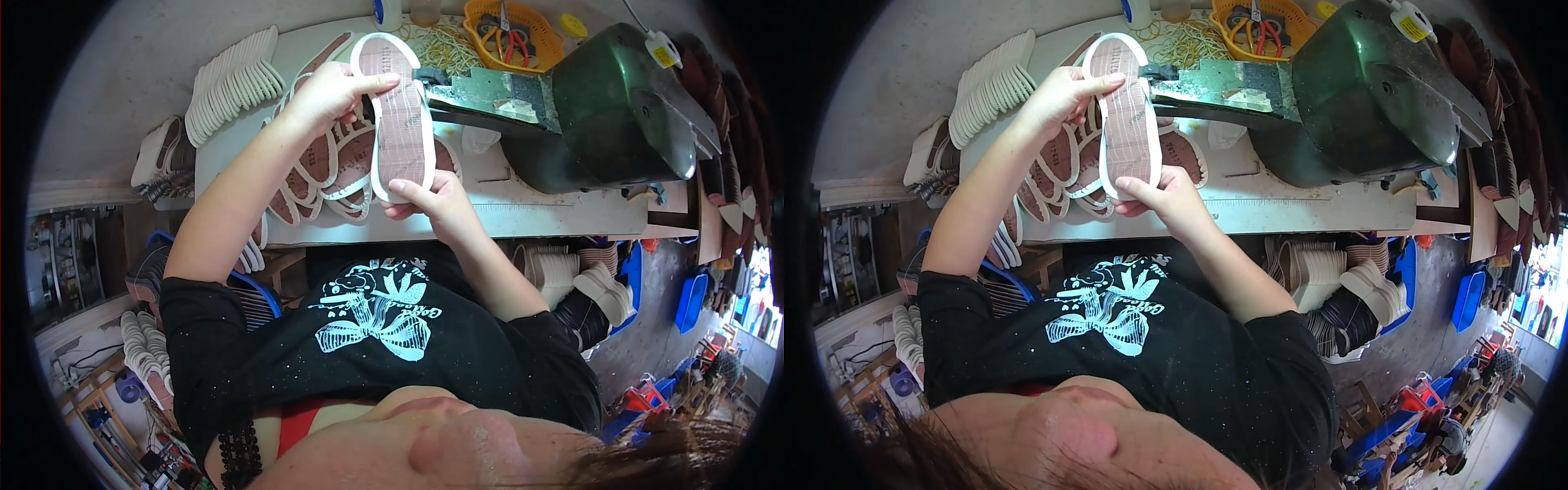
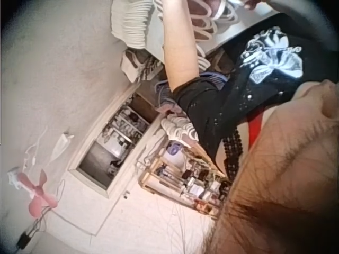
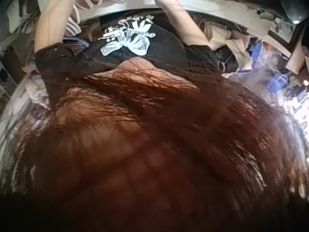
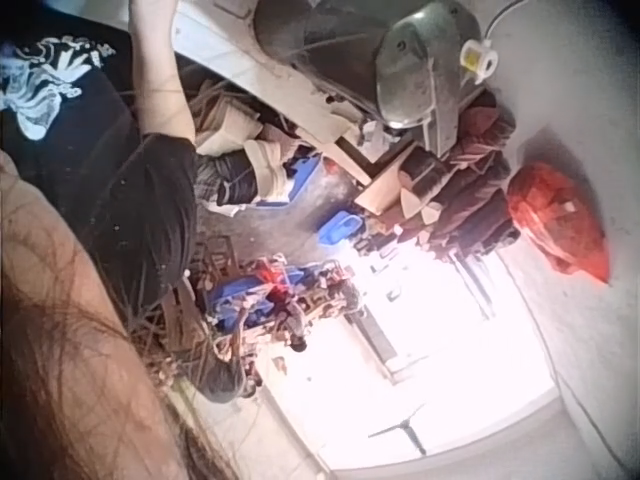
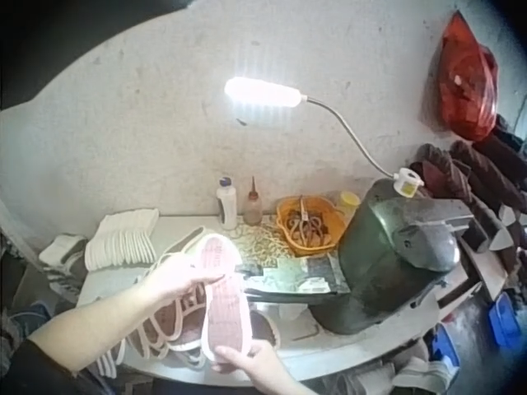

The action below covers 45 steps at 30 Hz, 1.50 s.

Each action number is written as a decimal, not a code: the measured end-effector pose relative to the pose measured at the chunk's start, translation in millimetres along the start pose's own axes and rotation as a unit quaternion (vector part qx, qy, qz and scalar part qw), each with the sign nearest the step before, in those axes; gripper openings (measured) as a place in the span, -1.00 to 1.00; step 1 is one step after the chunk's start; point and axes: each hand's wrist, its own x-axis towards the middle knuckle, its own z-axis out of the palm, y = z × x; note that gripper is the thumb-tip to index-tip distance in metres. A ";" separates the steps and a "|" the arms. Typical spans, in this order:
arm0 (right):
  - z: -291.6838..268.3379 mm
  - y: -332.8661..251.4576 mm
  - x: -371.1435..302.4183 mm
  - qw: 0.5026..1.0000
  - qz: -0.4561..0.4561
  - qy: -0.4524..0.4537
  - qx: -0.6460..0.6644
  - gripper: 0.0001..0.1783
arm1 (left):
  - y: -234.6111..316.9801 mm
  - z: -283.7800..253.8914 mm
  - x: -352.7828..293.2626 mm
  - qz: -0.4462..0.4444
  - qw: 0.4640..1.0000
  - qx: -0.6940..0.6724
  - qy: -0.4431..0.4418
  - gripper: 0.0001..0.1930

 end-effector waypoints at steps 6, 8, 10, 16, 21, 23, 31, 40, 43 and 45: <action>12.5 -6.0 16.8 0.989 -0.128 0.068 0.038 -0.75 | 0.9 -8.2 25.6 -0.014 1.000 0.003 0.005 -0.49; 16.9 -10.0 24.9 0.985 -0.141 0.088 0.053 -0.74 | -5.6 -20.6 47.0 -0.016 0.998 0.059 -0.007 -0.48; 19.1 -12.3 34.2 0.982 -0.143 0.100 0.069 -0.74 | 2.3 -25.5 56.8 -0.025 0.992 0.120 -0.025 -0.45; 27.7 -32.3 50.4 0.980 -0.130 0.118 0.098 -0.68 | 8.4 -33.2 87.9 0.169 0.854 0.486 0.078 -0.08; 29.8 -35.5 61.2 0.975 -0.160 0.132 0.082 -0.65 | 31.7 -29.8 93.7 0.138 0.887 0.232 -0.374 -0.58; 28.6 -36.2 61.6 0.974 -0.149 0.154 0.074 -0.63 | 32.8 -31.2 89.3 0.124 0.898 0.238 -0.349 -0.69; 25.3 -44.2 59.7 0.981 -0.123 0.134 0.063 -0.57 | 26.6 -37.4 53.2 0.125 0.922 0.253 -0.266 -0.69; 19.4 -47.7 55.0 0.987 -0.101 0.108 0.068 -0.59 | 16.7 -30.4 29.3 0.070 0.940 0.264 -0.205 -0.61; 15.1 -49.4 53.5 0.989 -0.081 0.105 0.058 -0.61 | 20.5 -27.1 24.9 0.019 0.935 0.279 -0.219 -0.60; 13.2 -51.2 53.0 0.990 -0.073 0.108 0.056 -0.62 | 25.5 -21.2 13.3 -0.011 0.947 0.232 -0.222 -0.60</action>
